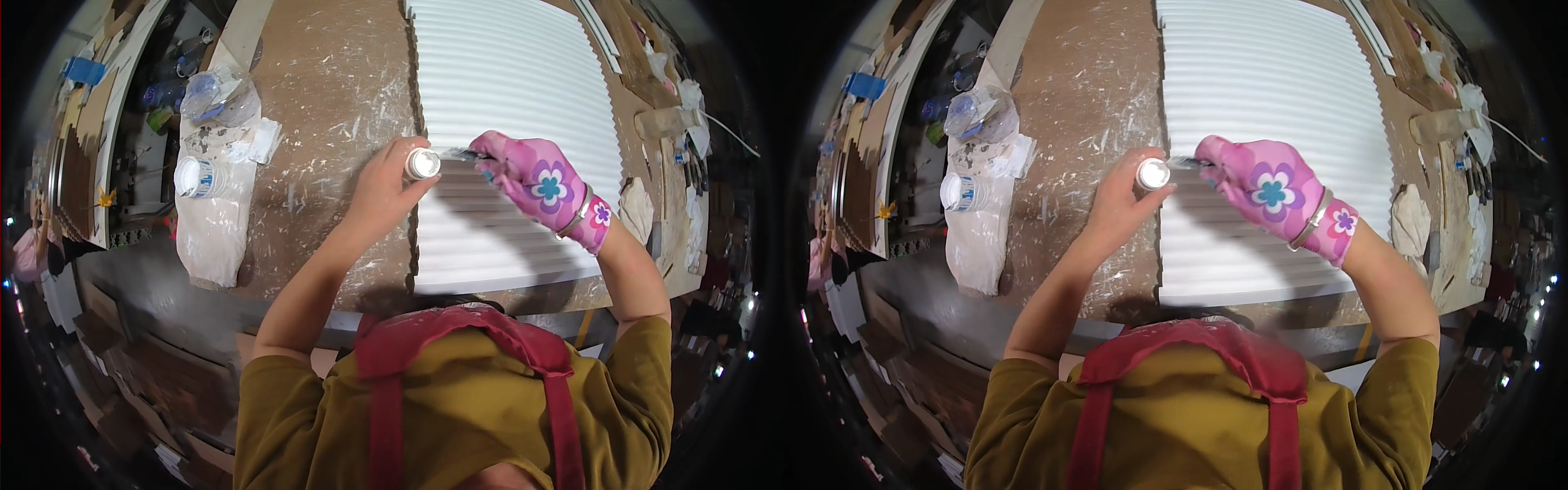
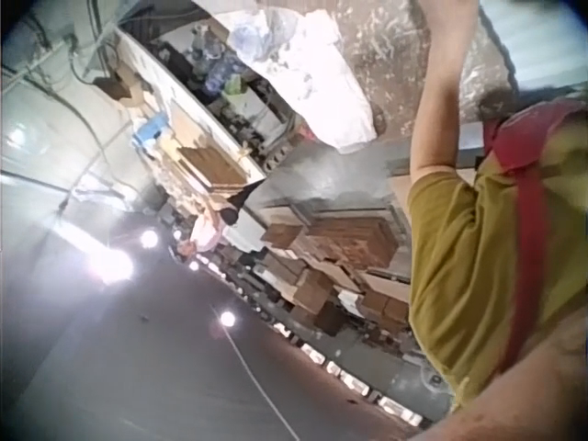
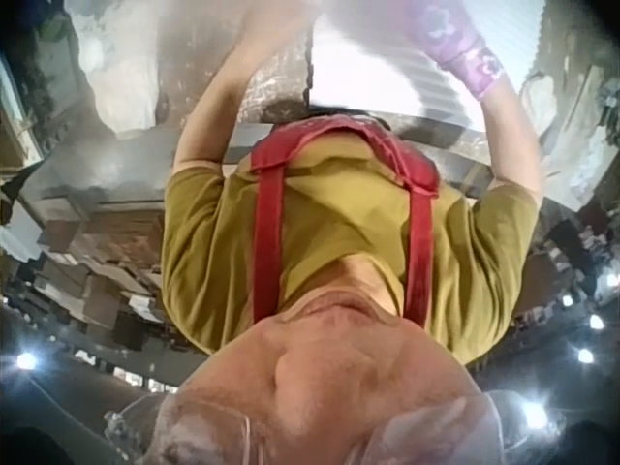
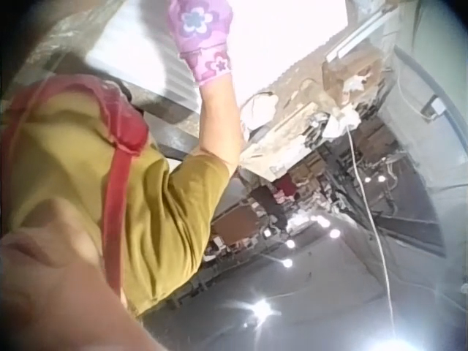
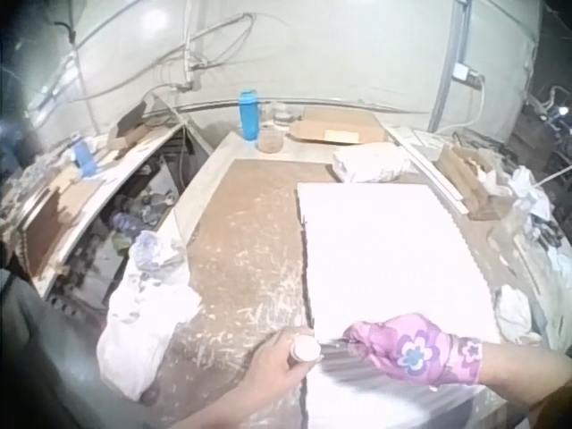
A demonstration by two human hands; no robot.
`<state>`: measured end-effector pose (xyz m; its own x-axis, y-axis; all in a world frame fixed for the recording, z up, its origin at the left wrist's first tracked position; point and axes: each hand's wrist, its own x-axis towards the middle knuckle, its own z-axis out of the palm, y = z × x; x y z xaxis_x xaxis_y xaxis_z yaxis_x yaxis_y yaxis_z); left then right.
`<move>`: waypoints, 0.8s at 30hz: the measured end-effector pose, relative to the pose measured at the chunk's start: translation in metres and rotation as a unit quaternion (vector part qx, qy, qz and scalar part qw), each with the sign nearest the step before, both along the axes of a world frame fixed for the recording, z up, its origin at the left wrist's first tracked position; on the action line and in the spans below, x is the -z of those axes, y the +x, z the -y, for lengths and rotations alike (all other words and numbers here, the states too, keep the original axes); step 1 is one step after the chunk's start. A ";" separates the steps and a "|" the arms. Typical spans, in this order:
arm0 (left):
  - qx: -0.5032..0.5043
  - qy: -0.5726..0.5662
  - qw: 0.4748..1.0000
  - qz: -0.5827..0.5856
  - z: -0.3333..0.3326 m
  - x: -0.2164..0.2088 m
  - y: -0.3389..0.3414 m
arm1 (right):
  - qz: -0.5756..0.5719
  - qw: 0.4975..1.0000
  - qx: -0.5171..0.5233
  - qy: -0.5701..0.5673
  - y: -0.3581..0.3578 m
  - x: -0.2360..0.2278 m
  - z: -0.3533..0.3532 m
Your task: The person wipes a corrugated white furniture component using a cloth and a spray bottle, and applies a substance from a small bottle to the edges.
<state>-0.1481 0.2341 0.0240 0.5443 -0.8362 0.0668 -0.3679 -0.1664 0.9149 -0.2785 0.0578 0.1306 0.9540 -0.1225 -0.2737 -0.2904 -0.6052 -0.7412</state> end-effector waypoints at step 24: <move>0.026 -0.034 0.999 -0.032 -0.008 -0.002 -0.024 | -0.089 0.986 0.025 0.136 -0.001 0.013 0.002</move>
<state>-0.1720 0.2420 0.0260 0.5048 -0.8584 0.0913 -0.3146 -0.0845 0.9454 -0.2791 0.0556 0.1179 0.8823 -0.0660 -0.4660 -0.4551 -0.3721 -0.8090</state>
